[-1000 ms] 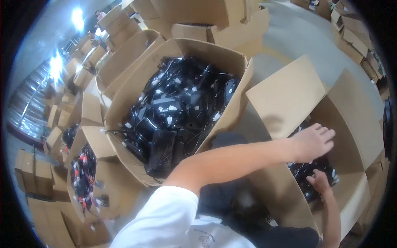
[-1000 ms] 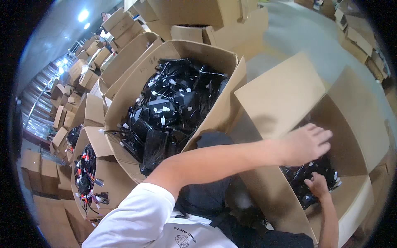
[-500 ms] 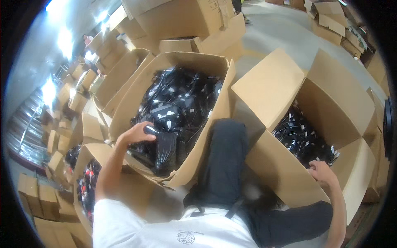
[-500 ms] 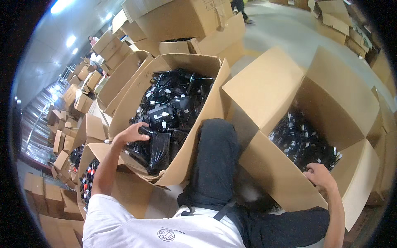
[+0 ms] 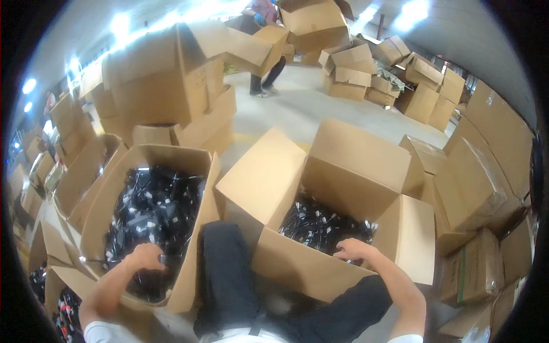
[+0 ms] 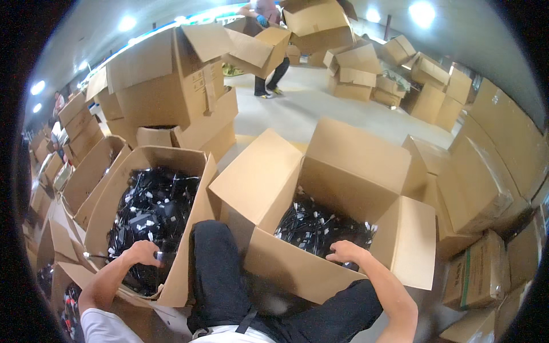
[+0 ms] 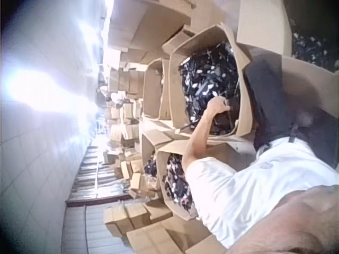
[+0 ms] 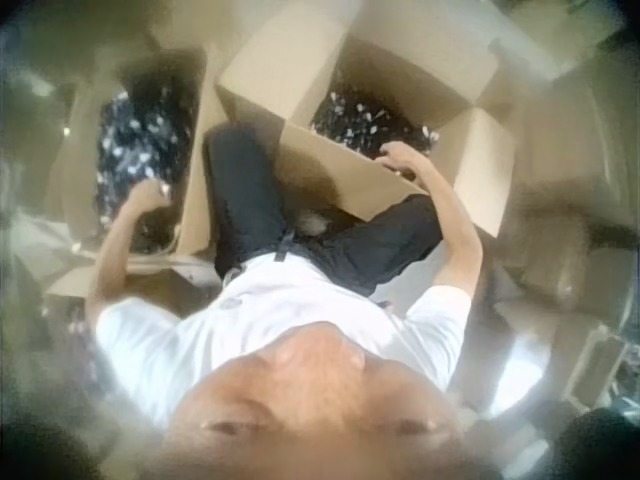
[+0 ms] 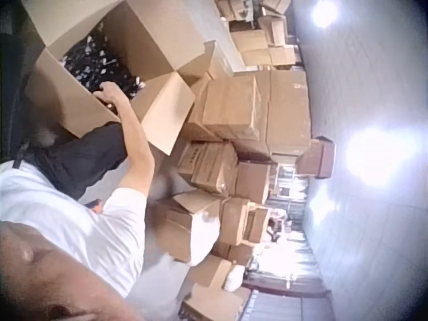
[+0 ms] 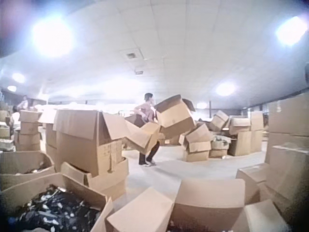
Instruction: The person packs electronic components and wiring harnesses into cardboard boxes by hand.
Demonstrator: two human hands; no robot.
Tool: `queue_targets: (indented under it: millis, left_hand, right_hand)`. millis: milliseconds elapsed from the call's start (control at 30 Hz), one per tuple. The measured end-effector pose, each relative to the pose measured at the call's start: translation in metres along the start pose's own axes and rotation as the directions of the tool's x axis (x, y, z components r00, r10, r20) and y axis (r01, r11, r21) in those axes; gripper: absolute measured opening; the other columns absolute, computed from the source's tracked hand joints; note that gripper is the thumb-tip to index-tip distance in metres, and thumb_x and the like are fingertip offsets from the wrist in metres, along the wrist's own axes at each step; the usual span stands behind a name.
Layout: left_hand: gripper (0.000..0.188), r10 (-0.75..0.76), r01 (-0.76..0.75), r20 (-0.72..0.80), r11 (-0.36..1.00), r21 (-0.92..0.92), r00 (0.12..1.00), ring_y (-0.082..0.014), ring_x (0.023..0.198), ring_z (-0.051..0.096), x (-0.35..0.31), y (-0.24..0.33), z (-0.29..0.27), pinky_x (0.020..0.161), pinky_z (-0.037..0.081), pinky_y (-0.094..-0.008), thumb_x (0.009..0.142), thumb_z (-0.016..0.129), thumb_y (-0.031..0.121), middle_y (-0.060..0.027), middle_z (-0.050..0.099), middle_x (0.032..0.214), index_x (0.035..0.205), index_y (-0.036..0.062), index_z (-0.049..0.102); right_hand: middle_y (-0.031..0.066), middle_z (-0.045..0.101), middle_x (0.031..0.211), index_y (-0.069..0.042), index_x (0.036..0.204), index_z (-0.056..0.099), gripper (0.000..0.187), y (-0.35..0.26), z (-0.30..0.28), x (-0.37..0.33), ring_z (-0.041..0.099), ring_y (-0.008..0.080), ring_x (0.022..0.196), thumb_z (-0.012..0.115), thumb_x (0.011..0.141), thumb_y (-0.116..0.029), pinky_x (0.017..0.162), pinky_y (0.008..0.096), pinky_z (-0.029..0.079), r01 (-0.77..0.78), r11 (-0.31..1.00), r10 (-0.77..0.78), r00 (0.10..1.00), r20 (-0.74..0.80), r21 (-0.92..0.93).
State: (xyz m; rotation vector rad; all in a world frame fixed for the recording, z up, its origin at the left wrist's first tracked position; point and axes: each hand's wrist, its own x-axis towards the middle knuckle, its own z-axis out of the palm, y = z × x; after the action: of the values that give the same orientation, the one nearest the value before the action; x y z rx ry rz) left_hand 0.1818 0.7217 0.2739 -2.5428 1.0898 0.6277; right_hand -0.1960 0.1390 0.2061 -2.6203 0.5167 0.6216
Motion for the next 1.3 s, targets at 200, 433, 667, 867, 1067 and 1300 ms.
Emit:
queue_targets:
  millis: [200, 433, 667, 867, 1067, 1300]
  left_hand:
    - [0.062, 0.218, -0.205, 0.079, 0.968, -0.143, 0.973, -0.0433, 0.102, 0.067, 0.024, 0.010, 0.013, 0.090, 0.054, -0.0488, 0.074, 0.077, 0.045, -0.0290, 0.070, 0.102, 0.105, -0.0071, 0.069]
    - [0.067, -0.165, 0.076, -0.167, 0.895, -0.440, 0.972, -0.0372, 0.107, 0.066, -0.060, -0.020, -0.019, 0.092, 0.053, -0.0411, 0.066, 0.088, 0.036, -0.0250, 0.069, 0.110, 0.113, -0.0053, 0.066]
    - [0.070, -0.492, 0.123, -0.370, 0.715, -0.688, 0.788, -0.0337, 0.107, 0.065, -0.074, -0.058, -0.010, 0.094, 0.050, -0.0434, 0.079, 0.081, 0.034, -0.0260, 0.065, 0.117, 0.129, -0.0094, 0.057]
    - [0.061, -0.583, -0.048, -0.488, 0.610, -0.791, 0.650, -0.0239, 0.101, 0.066, -0.093, -0.078, -0.056, 0.088, 0.052, -0.0369, 0.083, 0.080, 0.036, -0.0180, 0.071, 0.109, 0.119, -0.0112, 0.065]
    - [0.032, -0.509, -0.581, -0.571, 0.158, -0.798, 0.645, -0.0120, 0.090, 0.065, -0.093, -0.020, -0.176, 0.081, 0.052, -0.0271, 0.095, 0.070, 0.023, -0.0046, 0.072, 0.101, 0.115, -0.0024, 0.068]
    - [0.038, -0.171, -0.659, -0.639, -0.278, -0.699, 0.750, -0.0149, 0.089, 0.069, -0.022, 0.111, -0.268, 0.084, 0.054, -0.0296, 0.093, 0.074, 0.030, -0.0069, 0.073, 0.103, 0.112, -0.0026, 0.069]
  right_hand:
    - [0.0241, 0.069, 0.114, -0.001, 0.114, 0.070, 0.056, 0.039, 0.020, -0.016, 0.064, 0.0404, 0.110, 0.065, 0.088, -0.051, 0.096, 0.0463, 0.051, -0.025, 0.999, 0.024, 0.999, -0.025, -0.033]
    - [0.0214, 0.070, 0.116, -0.004, 0.116, 0.071, 0.052, 0.056, 0.038, -0.046, 0.065, 0.0378, 0.111, 0.066, 0.089, -0.047, 0.093, 0.0461, 0.052, -0.093, 0.995, 0.094, 0.995, -0.044, 0.027]
    - [0.0216, 0.073, 0.105, -0.001, 0.113, 0.070, 0.048, 0.067, 0.037, -0.045, 0.070, 0.0368, 0.096, 0.068, 0.087, -0.041, 0.082, 0.0454, 0.055, -0.065, 0.998, 0.065, 0.998, 0.010, 0.026]
    - [0.0198, 0.074, 0.097, 0.001, 0.112, 0.071, 0.049, 0.027, 0.000, -0.041, 0.071, 0.0319, 0.089, 0.072, 0.085, -0.040, 0.080, 0.0407, 0.056, -0.050, 0.967, 0.073, 0.994, -0.082, 0.250]
    - [0.0183, 0.071, 0.083, 0.002, 0.107, 0.070, 0.039, -0.017, -0.034, -0.041, 0.068, 0.0260, 0.078, 0.073, 0.086, -0.030, 0.075, 0.0370, 0.054, 0.098, 0.968, -0.035, 0.965, -0.260, 0.232]
    - [0.0163, 0.053, 0.146, 0.002, 0.151, 0.037, 0.060, -0.201, -0.136, -0.032, 0.055, 0.0244, 0.130, 0.061, 0.102, -0.023, 0.108, 0.0384, 0.046, 0.615, 0.437, -0.392, 0.787, -0.476, 0.656]
